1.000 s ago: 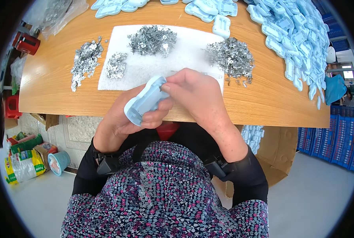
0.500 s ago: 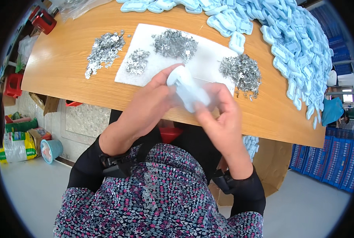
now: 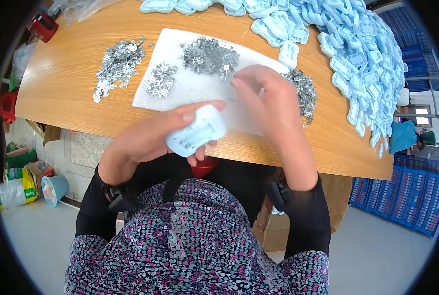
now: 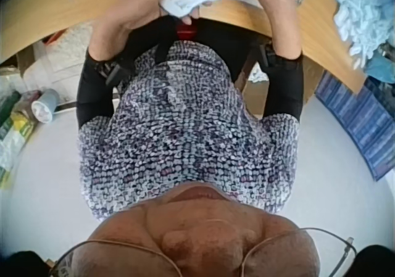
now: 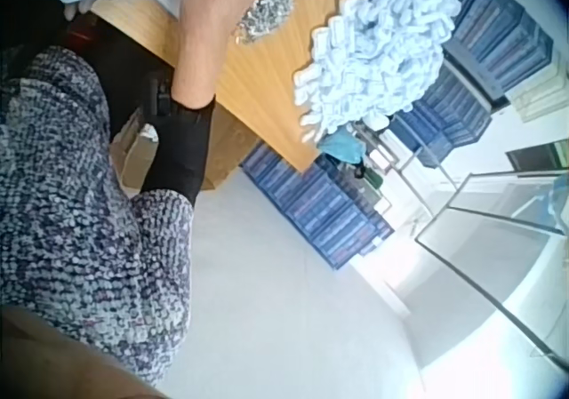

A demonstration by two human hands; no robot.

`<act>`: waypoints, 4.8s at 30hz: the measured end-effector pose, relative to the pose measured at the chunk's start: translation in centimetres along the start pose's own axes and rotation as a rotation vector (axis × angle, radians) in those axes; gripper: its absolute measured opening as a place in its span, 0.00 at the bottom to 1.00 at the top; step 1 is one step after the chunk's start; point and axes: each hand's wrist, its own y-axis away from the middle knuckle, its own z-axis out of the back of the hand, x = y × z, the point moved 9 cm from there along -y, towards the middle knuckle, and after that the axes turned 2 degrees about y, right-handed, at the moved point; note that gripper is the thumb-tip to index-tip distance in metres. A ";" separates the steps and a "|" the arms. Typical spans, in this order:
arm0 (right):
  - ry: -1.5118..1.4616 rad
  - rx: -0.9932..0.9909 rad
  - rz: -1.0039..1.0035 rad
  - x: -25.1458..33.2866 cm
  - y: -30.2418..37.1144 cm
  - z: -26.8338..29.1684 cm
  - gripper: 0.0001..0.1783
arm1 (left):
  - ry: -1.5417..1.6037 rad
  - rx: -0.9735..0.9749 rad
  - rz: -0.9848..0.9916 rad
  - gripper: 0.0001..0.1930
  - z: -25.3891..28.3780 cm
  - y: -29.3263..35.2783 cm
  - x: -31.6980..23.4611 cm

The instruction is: Manually assemble small metal and plastic toy components at a factory workstation.

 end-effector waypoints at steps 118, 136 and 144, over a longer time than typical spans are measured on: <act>0.286 0.121 0.451 7.6 -0.7 -10.8 0.03 | 0.378 -0.479 -0.336 0.27 4.5 8.9 -1.2; 0.146 0.171 0.240 5.1 -0.5 -9.9 0.06 | 0.280 -0.465 -0.364 0.30 5.9 8.3 -1.8; 0.048 0.242 0.137 5.1 -0.3 -9.2 0.05 | 0.206 -0.580 -0.340 0.29 5.9 7.2 -2.3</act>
